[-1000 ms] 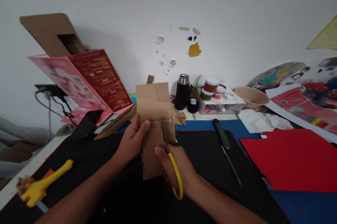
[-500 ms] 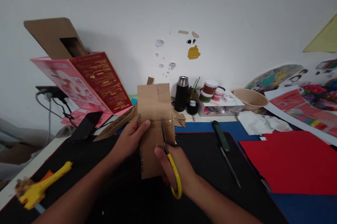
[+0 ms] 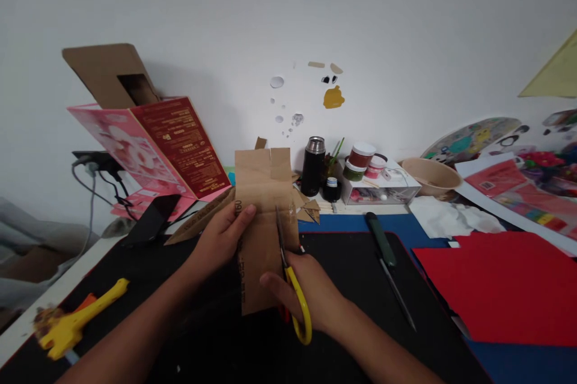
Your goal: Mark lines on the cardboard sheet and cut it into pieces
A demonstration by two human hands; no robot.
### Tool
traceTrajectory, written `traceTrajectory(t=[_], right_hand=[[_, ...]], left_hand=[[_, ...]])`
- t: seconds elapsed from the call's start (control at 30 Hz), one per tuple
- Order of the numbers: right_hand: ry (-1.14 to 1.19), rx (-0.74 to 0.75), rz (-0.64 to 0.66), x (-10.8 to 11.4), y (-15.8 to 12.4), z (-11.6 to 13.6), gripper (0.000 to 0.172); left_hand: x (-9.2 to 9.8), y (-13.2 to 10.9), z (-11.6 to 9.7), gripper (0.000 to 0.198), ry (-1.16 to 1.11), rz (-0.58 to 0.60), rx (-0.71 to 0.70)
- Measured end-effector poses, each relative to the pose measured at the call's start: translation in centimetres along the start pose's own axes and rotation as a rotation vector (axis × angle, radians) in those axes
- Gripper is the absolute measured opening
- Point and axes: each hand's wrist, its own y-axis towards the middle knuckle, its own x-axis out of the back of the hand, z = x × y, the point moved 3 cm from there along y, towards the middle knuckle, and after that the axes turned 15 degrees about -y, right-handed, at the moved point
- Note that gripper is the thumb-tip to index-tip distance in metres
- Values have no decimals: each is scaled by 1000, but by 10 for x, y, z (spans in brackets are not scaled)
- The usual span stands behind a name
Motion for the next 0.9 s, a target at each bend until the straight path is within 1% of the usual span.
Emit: traceTrajectory(t=[0.13,0.23,0.37,0.5,0.6,0.67,0.77,0.9], right_hand=[[35,32,24,2,-1,1,56],[58,46,39,2,-1,1,58],[76,40,44,1,-1,0,59],[160,51,8,-1,-1,-1,62],[196,59,-22,-2,-2,-1,58],[201,60,-23,-3,-2,0,53],[216,61,-28,-4,-1,0,48],[216,36,-44,-7,0,-3,47]], left_hand=[[2,1,1,63,-14,43,41],[5,1,1,58,9,58,26],[6,0,-1,55,65,67,1],[0,-2,-1,57,-1,45,47],[-3,-3,-1,58,21,17,38],[-3,-2,0,56,13,24,24],[-3,0,5,54,-29,44,46],[-3,1,11,56,-34,43,67]])
